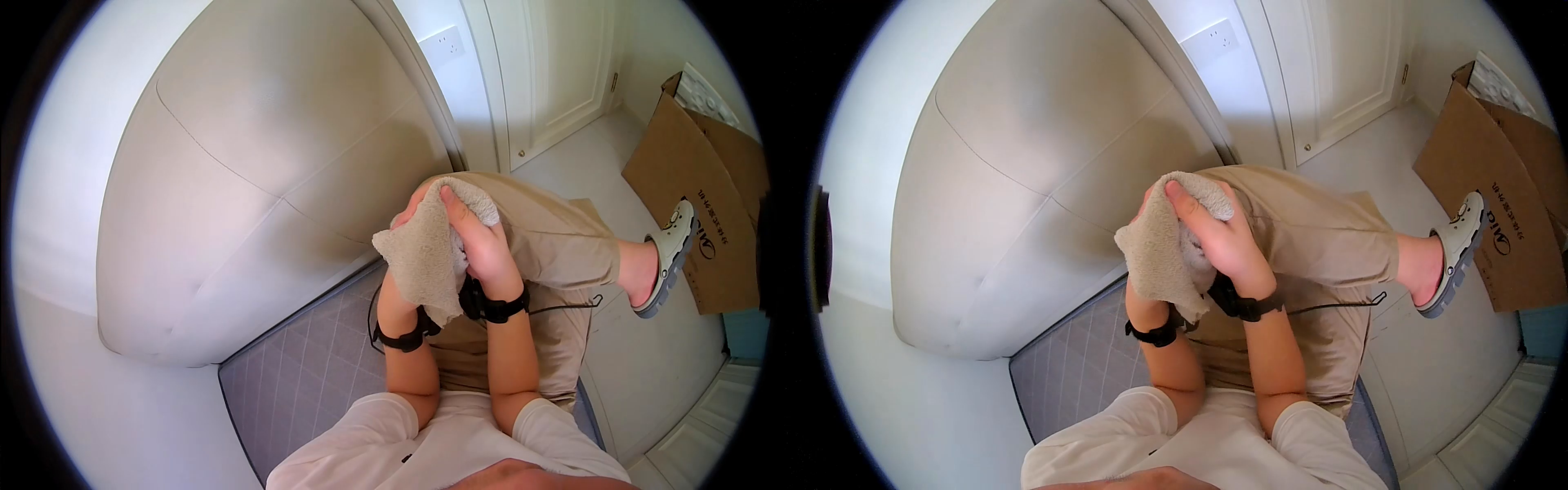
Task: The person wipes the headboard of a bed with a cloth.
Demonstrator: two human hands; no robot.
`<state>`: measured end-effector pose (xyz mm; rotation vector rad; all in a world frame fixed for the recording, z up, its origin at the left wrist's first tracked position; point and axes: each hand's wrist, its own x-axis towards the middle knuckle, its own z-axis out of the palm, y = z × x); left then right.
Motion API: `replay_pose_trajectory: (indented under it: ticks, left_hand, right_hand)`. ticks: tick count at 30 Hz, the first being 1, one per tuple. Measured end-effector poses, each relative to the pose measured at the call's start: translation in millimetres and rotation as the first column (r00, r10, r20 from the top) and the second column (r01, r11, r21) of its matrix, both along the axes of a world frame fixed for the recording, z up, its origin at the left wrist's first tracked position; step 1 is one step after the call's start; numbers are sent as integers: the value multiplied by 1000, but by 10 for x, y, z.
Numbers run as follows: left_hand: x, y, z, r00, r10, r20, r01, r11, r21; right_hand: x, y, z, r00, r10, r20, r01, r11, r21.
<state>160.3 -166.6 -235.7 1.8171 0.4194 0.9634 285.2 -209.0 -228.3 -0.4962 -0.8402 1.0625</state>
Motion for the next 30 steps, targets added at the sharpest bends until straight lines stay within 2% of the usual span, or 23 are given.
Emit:
replay_pose_trajectory:
  ticks: [5,6,9,12,15,20,24,26,27,29,30]
  left_hand:
    - [-13,6,-101,999,-26,46,25,1000,14]
    - [27,-32,-8,995,-30,98,29,1000,8]
    - [72,-10,53,997,-28,77,35,995,-89]
    - [68,-20,71,997,-21,80,34,986,-162]
    - [87,-50,101,997,-15,72,26,989,-146]
    - [-7,-32,20,997,-16,81,29,987,-160]
    - [-195,68,-158,998,40,-51,-42,999,-30]
    - [-242,46,-218,998,47,-35,-50,994,-95]
    - [-269,18,-234,999,47,-2,-46,976,-212]
    - [-333,-10,-277,998,69,11,-65,979,-193]
    - [-351,-13,-302,996,86,0,-86,995,-54]
  right_hand:
    - [-4,-11,8,997,24,-67,-24,1000,-8]
    - [-4,5,-2,998,24,-65,-24,1000,-1]
    - [-7,-9,24,995,35,-95,-35,999,4]
    - [-13,20,9,999,-7,-40,8,999,37]
    - [4,-14,23,999,14,-37,-13,999,35]
    - [-14,60,-38,997,-47,54,47,999,-2]
    - [-83,73,-42,998,-4,58,3,1000,19]
    - [-74,53,1,998,40,56,-43,998,44]
    - [-73,43,24,997,64,52,-67,996,57]
    - [-80,34,52,996,78,50,-80,995,56]
    - [-75,39,57,995,84,52,-87,995,55]
